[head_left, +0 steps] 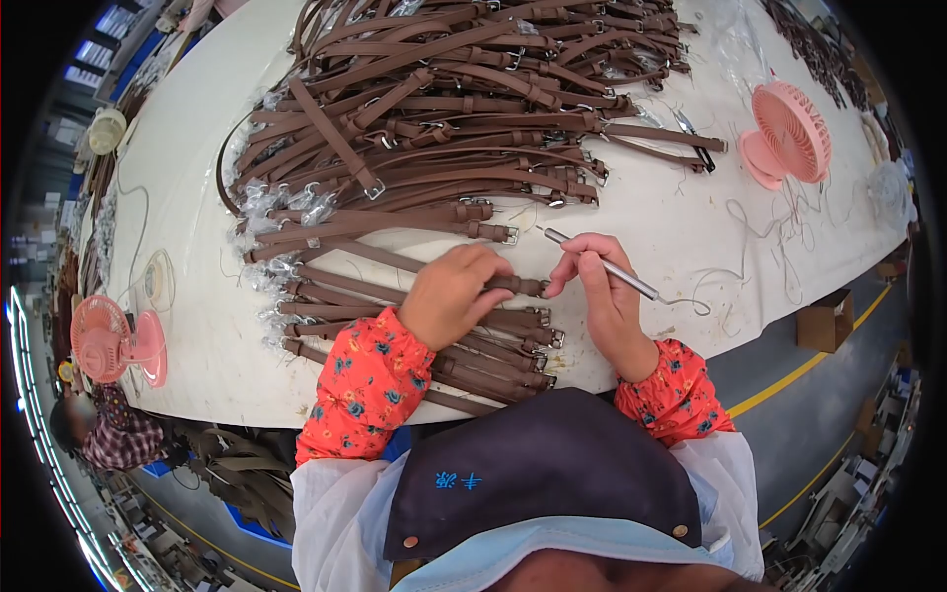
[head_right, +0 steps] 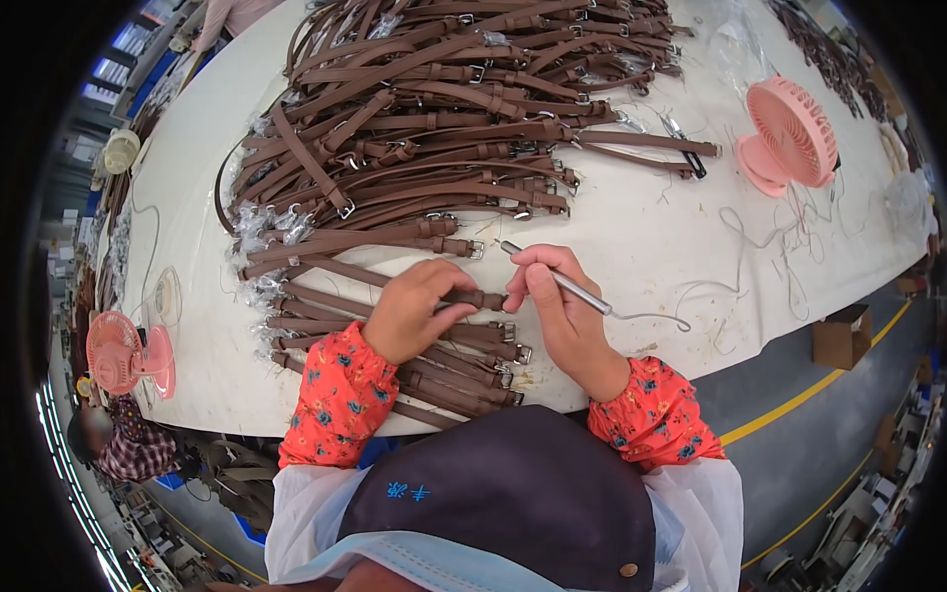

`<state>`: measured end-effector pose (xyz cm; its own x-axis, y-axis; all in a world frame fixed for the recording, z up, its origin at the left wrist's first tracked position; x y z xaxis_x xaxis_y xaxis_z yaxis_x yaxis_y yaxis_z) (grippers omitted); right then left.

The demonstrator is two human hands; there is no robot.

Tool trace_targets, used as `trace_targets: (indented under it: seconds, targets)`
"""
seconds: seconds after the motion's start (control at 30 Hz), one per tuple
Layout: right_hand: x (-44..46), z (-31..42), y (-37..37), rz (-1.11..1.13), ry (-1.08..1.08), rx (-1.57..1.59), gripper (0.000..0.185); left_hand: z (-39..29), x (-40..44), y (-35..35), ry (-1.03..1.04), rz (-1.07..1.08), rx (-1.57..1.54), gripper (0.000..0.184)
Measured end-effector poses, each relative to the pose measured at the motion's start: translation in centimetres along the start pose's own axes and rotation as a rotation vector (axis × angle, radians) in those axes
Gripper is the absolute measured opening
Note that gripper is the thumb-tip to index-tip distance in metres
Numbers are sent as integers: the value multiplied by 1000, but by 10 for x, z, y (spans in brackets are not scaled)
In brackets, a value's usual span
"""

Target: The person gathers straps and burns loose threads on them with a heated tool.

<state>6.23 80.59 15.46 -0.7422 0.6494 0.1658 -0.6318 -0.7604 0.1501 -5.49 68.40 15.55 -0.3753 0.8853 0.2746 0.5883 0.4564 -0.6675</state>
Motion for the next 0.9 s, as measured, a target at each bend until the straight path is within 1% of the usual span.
trace_targets:
  seconds: [0.03,0.17,0.27,0.37,0.47,0.57,0.67,0.7,0.8,0.87,0.9]
  targets:
    - [0,0,0,4,-7,-17,26,-7,0,7,10,16,-29,28]
    - [1,3,0,18,-73,-83,26,-19,7,11,26,-13,54,32]
    - [2,1,3,27,-18,-68,24,-17,9,6,5,-49,80,30]
    - [0,-10,5,46,53,-138,19,-18,9,8,8,-1,95,29]
    - [-2,-3,7,107,-28,-379,23,-10,8,9,7,-61,69,27]
    - [-4,7,18,216,-203,-540,30,5,6,7,-106,-66,-115,25]
    - [-3,8,20,221,-216,-571,29,15,2,-4,-177,-27,-116,24]
    - [-3,8,19,220,-221,-571,29,20,1,-6,-254,12,-127,24]
    - [-3,8,20,219,-234,-573,29,13,5,-12,-233,-33,-229,25]
    - [-3,9,20,219,-238,-577,28,3,8,-3,-189,-10,-254,29]
    - [-2,7,18,200,-195,-547,27,-1,8,2,-168,2,-267,31]
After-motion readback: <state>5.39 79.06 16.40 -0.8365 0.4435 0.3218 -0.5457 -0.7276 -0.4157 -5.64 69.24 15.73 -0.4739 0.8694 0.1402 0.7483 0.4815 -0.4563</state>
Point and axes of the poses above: each hand's wrist, its own x-axis towards the middle knuckle, its own y-axis out of the palm, z = x × y, the point moved 9 cm from there along x, towards the middle knuckle, and after that the axes turned 9 degrees about -z, right-handed, at the moved point
